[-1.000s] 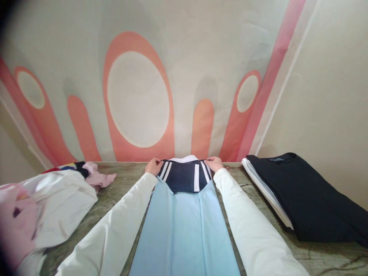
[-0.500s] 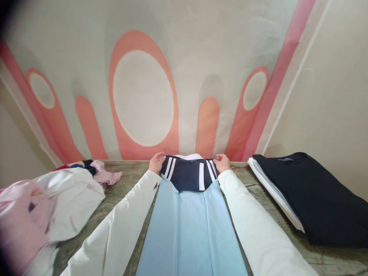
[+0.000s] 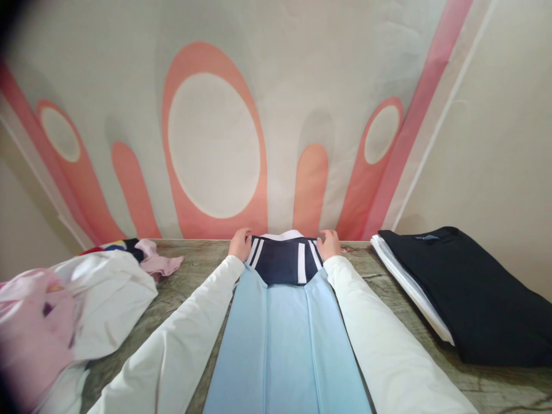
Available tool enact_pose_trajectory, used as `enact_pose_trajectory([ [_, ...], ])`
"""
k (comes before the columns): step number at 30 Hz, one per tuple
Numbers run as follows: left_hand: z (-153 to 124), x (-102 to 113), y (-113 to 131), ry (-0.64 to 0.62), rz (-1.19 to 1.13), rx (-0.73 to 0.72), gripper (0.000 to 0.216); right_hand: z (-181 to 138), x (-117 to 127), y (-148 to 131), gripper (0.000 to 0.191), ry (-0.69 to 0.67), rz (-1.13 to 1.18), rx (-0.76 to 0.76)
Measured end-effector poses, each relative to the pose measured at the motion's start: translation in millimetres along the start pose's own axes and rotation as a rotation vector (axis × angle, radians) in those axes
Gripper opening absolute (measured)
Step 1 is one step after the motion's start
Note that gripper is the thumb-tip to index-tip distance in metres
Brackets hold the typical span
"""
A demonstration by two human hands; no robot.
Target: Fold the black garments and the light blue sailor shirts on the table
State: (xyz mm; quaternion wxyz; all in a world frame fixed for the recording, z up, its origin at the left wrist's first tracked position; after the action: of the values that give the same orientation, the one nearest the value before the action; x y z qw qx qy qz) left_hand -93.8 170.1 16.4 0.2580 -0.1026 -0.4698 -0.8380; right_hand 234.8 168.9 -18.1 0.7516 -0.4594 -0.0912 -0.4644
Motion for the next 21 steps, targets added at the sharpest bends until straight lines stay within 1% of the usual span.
enact_pose_trajectory([
  [2, -6, -7, 20, -0.113, 0.063, -0.078, 0.017, -5, 7, -24, 0.031, -0.002, -0.109, 0.170],
  [4, -14, -18, 39, -0.252, 0.144, -0.153, 0.016, -12, 10, -48, 0.035, -0.065, -0.164, 0.333],
  [6, -25, -31, 53, -0.398, 0.274, -0.241, 0.026, -21, 6, -66, 0.039, -0.198, -0.202, 0.466],
  [7, -30, -37, 57, -0.468, 0.350, -0.283, 0.032, -26, 3, -71, 0.042, -0.282, -0.238, 0.506],
  [8, -36, -42, 59, -0.533, 0.426, -0.314, 0.039, -31, -2, -72, 0.046, -0.371, -0.288, 0.513],
  [9, -40, -45, 59, -0.579, 0.489, -0.327, 0.045, -34, -6, -70, 0.050, -0.459, -0.346, 0.487],
  [11, -46, -47, 53, -0.613, 0.569, -0.295, 0.056, -38, -14, -59, 0.059, -0.602, -0.455, 0.369],
  [13, -48, -43, 43, -0.600, 0.630, -0.218, 0.063, -37, -16, -47, 0.065, -0.670, -0.511, 0.242],
  [15, -47, -37, 33, -0.581, 0.675, -0.131, 0.068, -35, -16, -39, 0.069, -0.679, -0.516, 0.175],
  [17, -45, -31, 25, -0.568, 0.709, -0.047, 0.072, -33, -15, -36, 0.069, -0.652, -0.497, 0.146],
  [21, -46, -19, 20, -0.536, 0.772, 0.075, 0.074, -30, -10, -32, 0.060, -0.518, -0.457, 0.083],
])
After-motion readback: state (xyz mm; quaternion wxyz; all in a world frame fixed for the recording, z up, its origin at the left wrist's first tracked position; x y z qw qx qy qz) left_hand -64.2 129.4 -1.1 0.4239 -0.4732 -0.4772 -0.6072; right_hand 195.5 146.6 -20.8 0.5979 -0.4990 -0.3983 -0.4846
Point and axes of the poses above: each hand's wrist, its own z-axis towards the middle knuckle, its own x-axis out of the back of the hand, y = z × x, the point moved 4 cm from there along z, towards the middle knuckle, and after that the axes turned 7 degrees about -z, right-handed, at the moved point
